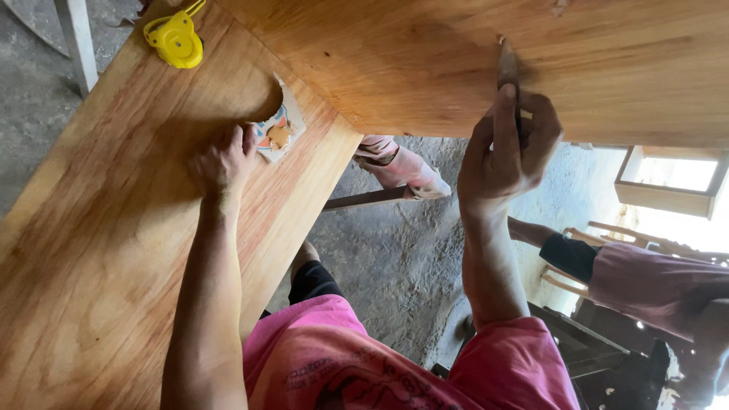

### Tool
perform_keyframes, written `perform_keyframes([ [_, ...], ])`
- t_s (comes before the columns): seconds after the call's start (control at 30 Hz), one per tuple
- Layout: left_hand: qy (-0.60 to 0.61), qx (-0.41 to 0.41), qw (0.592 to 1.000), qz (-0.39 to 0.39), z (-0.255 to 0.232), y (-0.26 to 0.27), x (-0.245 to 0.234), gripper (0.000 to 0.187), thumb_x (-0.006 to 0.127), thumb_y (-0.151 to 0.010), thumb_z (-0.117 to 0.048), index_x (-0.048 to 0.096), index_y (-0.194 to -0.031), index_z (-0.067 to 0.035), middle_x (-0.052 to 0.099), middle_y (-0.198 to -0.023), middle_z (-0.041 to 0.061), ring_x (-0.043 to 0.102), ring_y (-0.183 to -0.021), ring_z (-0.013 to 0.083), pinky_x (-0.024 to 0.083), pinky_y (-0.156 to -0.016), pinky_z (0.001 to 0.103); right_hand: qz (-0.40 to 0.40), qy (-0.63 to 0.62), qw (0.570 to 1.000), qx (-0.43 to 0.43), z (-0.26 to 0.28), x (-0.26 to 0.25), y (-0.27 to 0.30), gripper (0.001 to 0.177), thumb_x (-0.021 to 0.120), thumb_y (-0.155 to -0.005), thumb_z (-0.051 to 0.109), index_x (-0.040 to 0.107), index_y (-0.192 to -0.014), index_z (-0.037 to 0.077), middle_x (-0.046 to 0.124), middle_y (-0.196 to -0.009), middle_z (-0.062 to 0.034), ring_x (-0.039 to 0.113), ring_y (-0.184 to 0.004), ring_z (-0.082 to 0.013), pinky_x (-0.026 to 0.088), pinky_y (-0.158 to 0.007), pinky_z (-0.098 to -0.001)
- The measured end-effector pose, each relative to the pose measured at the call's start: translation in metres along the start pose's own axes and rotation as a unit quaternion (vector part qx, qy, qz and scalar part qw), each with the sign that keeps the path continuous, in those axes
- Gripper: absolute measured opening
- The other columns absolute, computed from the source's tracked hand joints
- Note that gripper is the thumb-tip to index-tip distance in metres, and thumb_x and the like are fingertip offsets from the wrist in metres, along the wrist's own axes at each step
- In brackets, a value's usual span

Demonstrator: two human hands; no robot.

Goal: The person applies a brown filler paste to gaps and seams on a wooden structure using a small metal spatula. They repeatedly scoop the paste from a cardboard container and spread it into the joints of the wood.

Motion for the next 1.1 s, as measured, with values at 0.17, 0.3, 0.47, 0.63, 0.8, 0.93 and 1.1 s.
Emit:
perform_keyframes([
  [0.17, -0.012, 0.008, 1.0, -0.003, -0.002, -0.002, -0.006, 0.046, 0.072, -0.106, -0.043, 0.056, -0.07, -0.018, 0.061, -0.065, 0.003, 0.057, -0.05, 0.0276, 0.042, -0.042, 0.042, 0.033, -0.002, 0.999, 0.02, -0.003, 0.006, 0.004, 0.039, 0.064, -0.107, -0.014, 0.067, -0.141, 0.004, 0.055, -0.134, -0.0109, 0.06, -0.094, -0.0133, 0.052, -0.065, -0.0253],
  [0.3, 0.001, 0.008, 1.0, -0.005, -0.002, -0.002, -0.002, 0.047, 0.072, -0.106, -0.043, 0.055, -0.071, -0.018, 0.061, -0.067, 0.004, 0.057, -0.052, 0.028, 0.043, -0.044, 0.043, 0.048, -0.003, 0.999, 0.02, 0.001, 0.013, 0.006, 0.038, 0.066, -0.109, -0.014, 0.067, -0.143, 0.005, 0.053, -0.135, -0.009, 0.061, -0.093, -0.0123, 0.051, -0.065, -0.0256],
  [0.47, -0.011, 0.006, 1.0, -0.012, 0.0, 0.001, 0.003, 0.046, 0.072, -0.105, -0.043, 0.056, -0.07, -0.019, 0.061, -0.063, 0.005, 0.057, -0.049, 0.0279, 0.042, -0.042, 0.042, 0.063, -0.028, 0.998, 0.015, 0.003, 0.016, 0.004, 0.044, 0.062, -0.103, -0.018, 0.068, -0.141, 0.005, 0.053, -0.13, -0.0109, 0.055, -0.085, -0.0112, 0.046, -0.06, -0.0256],
  [0.63, 0.003, 0.006, 1.0, -0.005, 0.001, 0.001, 0.003, 0.046, 0.07, -0.108, -0.042, 0.056, -0.072, -0.018, 0.06, -0.065, 0.005, 0.058, -0.051, 0.0281, 0.044, -0.044, 0.042, 0.03, -0.009, 0.999, 0.019, -0.004, 0.005, -0.003, 0.045, 0.064, -0.102, -0.018, 0.067, -0.141, 0.005, 0.053, -0.125, -0.0113, 0.051, -0.082, -0.0091, 0.04, -0.058, -0.0247],
  [0.8, -0.014, 0.008, 1.0, -0.01, -0.002, -0.002, -0.002, 0.045, 0.07, -0.108, -0.041, 0.057, -0.071, -0.019, 0.061, -0.065, 0.004, 0.057, -0.05, 0.0277, 0.043, -0.043, 0.042, 0.054, -0.005, 0.998, 0.033, 0.002, 0.013, -0.001, 0.043, 0.064, -0.11, -0.014, 0.066, -0.146, 0.009, 0.051, -0.13, -0.0076, 0.054, -0.086, -0.0096, 0.046, -0.063, -0.0254],
  [0.93, -0.013, 0.005, 1.0, -0.01, -0.003, -0.003, -0.007, 0.045, 0.069, -0.107, -0.042, 0.056, -0.071, -0.019, 0.061, -0.066, 0.004, 0.057, -0.051, 0.028, 0.043, -0.043, 0.042, 0.067, 0.01, 0.998, 0.018, 0.01, 0.022, 0.002, 0.041, 0.062, -0.114, -0.013, 0.066, -0.148, 0.009, 0.049, -0.127, -0.0067, 0.056, -0.094, -0.0116, 0.05, -0.068, -0.0264],
  [1.1, 0.002, 0.0, 1.0, 0.0, -0.001, -0.002, -0.009, 0.044, 0.069, -0.106, -0.042, 0.057, -0.071, -0.018, 0.062, -0.066, 0.005, 0.058, -0.051, 0.0272, 0.044, -0.044, 0.042, 0.056, -0.049, 0.997, 0.005, 0.009, 0.018, 0.002, 0.039, 0.062, -0.107, -0.016, 0.072, -0.136, 0.008, 0.054, -0.128, -0.0088, 0.058, -0.095, -0.0139, 0.048, -0.058, -0.0228],
])
Point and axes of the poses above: each hand's wrist, its own y-axis away from the middle knuckle, its own x-axis out of the palm, z = x × y, the point moved 10 cm from there along -y, towards the middle knuckle
